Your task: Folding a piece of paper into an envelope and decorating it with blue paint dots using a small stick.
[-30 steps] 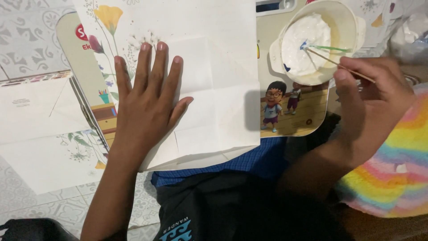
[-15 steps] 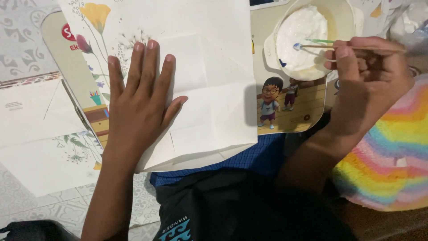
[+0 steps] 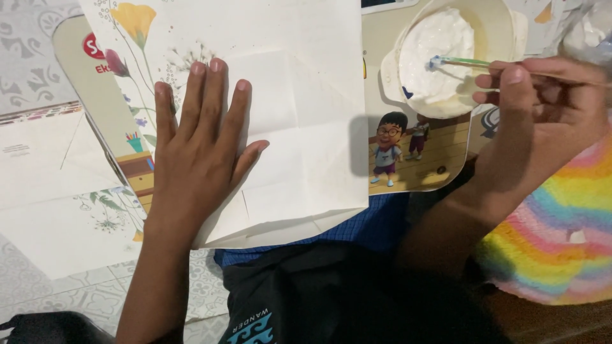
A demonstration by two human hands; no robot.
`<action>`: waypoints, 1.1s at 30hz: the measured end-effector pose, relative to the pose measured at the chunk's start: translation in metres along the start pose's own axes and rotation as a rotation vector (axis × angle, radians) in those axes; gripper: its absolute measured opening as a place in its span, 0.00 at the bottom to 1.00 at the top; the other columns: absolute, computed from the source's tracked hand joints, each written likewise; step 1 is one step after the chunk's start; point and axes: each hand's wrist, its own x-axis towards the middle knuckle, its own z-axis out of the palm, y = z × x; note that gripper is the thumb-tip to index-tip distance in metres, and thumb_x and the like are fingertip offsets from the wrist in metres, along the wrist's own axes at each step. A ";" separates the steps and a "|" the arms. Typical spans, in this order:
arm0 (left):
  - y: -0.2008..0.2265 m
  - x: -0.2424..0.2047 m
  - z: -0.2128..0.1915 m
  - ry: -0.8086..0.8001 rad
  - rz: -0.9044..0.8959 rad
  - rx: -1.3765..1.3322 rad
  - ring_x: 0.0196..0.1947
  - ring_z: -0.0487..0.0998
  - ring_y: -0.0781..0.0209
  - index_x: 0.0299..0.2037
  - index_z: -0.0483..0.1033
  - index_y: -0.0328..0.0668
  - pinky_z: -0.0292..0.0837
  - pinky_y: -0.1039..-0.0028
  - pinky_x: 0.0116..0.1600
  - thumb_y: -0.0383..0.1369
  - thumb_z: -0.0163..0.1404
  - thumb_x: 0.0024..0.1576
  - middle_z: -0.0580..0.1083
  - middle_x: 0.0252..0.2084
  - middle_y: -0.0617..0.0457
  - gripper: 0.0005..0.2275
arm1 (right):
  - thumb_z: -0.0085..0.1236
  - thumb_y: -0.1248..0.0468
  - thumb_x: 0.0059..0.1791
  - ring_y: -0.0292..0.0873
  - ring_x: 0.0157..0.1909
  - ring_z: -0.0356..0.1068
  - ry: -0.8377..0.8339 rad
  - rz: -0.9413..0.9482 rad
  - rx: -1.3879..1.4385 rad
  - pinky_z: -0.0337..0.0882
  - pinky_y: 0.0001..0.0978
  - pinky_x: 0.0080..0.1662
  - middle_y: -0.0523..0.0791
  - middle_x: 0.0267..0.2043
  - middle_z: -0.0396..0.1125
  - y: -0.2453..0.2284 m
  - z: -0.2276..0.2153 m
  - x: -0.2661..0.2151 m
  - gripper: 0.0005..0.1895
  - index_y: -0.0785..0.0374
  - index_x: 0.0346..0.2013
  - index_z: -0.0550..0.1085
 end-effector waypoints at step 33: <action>-0.003 -0.002 0.004 0.029 0.013 -0.003 0.76 0.45 0.43 0.76 0.58 0.36 0.31 0.45 0.74 0.48 0.49 0.71 0.52 0.77 0.34 0.30 | 0.57 0.82 0.64 0.50 0.37 0.70 -0.040 0.000 -0.063 0.75 0.38 0.43 0.62 0.42 0.71 0.007 0.000 -0.003 0.04 0.82 0.53 0.72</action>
